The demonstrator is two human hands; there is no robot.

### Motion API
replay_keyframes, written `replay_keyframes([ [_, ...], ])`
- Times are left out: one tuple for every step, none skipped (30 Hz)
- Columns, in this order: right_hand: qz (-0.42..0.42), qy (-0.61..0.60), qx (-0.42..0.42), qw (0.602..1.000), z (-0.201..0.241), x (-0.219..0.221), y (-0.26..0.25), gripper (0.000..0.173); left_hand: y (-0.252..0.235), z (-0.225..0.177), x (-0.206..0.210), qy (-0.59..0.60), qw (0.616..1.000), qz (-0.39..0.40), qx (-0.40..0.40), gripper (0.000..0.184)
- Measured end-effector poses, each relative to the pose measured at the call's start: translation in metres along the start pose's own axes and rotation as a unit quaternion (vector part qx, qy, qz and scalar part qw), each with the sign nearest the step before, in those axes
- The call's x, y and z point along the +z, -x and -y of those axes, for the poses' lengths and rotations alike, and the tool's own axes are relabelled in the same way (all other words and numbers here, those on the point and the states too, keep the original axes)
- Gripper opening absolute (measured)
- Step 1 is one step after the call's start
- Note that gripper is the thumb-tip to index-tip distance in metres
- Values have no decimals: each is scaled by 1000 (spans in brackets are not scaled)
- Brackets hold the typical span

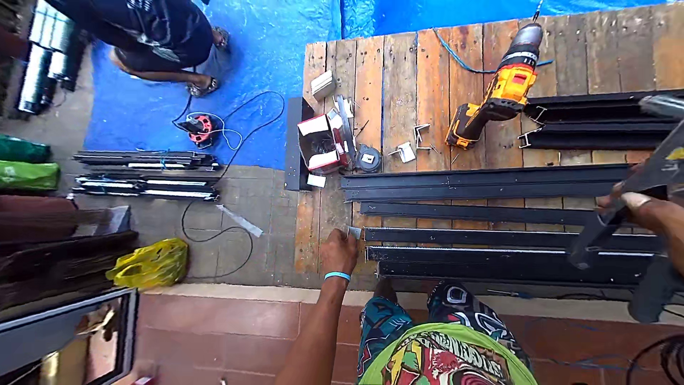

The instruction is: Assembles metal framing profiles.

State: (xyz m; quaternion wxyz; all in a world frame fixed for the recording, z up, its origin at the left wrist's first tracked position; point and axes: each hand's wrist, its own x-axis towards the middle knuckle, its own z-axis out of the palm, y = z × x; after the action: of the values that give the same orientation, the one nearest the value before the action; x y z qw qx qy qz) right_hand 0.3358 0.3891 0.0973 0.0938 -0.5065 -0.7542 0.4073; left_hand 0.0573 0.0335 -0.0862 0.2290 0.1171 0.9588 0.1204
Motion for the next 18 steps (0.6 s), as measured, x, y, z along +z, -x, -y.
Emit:
replay_keyframes([
  [5,-15,-2,1000,-7,15,20,45,1,-1,1,4,1000,2,5,23],
  [4,-23,-2,1000,-9,32,40,47,0,-2,3,7,1000,3,8,23],
  [8,-27,2,1000,-6,49,59,48,1,-3,5,8,1000,5,9,24],
  [19,-32,9,999,-3,65,77,48,2,-2,6,11,1000,10,7,24],
  [29,-50,16,998,-2,81,92,47,2,-1,7,12,1000,13,6,24],
  [39,-70,22,996,-2,98,105,49,1,-1,8,15,1000,15,6,24],
  [56,-97,29,993,-1,113,117,51,0,-1,9,19,1000,16,5,24],
  [77,-124,34,989,0,128,128,52,-1,0,9,24,1000,17,5,24],
  [98,-142,38,984,2,142,137,53,-3,0,9,32,999,17,7,24],
  [116,-151,42,981,4,155,145,52,-4,0,9,40,999,21,4,24],
  [131,-154,47,978,6,168,152,49,-6,-1,8,44,999,28,-1,24],
  [148,-154,59,975,9,179,159,46,-7,-2,7,47,998,35,-7,23],
  [166,-153,77,971,10,190,165,46,-8,-2,6,53,998,42,-14,22],
  [181,-147,94,968,11,201,169,47,-10,-3,5,63,997,49,-23,22],
  [198,-138,107,965,12,211,173,49,-12,-3,5,77,995,56,-32,21],
  [212,-129,115,962,12,220,175,51,-16,-1,5,96,993,60,-37,20],
  [226,-121,125,959,13,228,176,52,-19,1,6,118,990,66,-40,19],
  [239,-112,136,955,13,236,177,50,-21,5,7,145,986,74,-41,19],
])
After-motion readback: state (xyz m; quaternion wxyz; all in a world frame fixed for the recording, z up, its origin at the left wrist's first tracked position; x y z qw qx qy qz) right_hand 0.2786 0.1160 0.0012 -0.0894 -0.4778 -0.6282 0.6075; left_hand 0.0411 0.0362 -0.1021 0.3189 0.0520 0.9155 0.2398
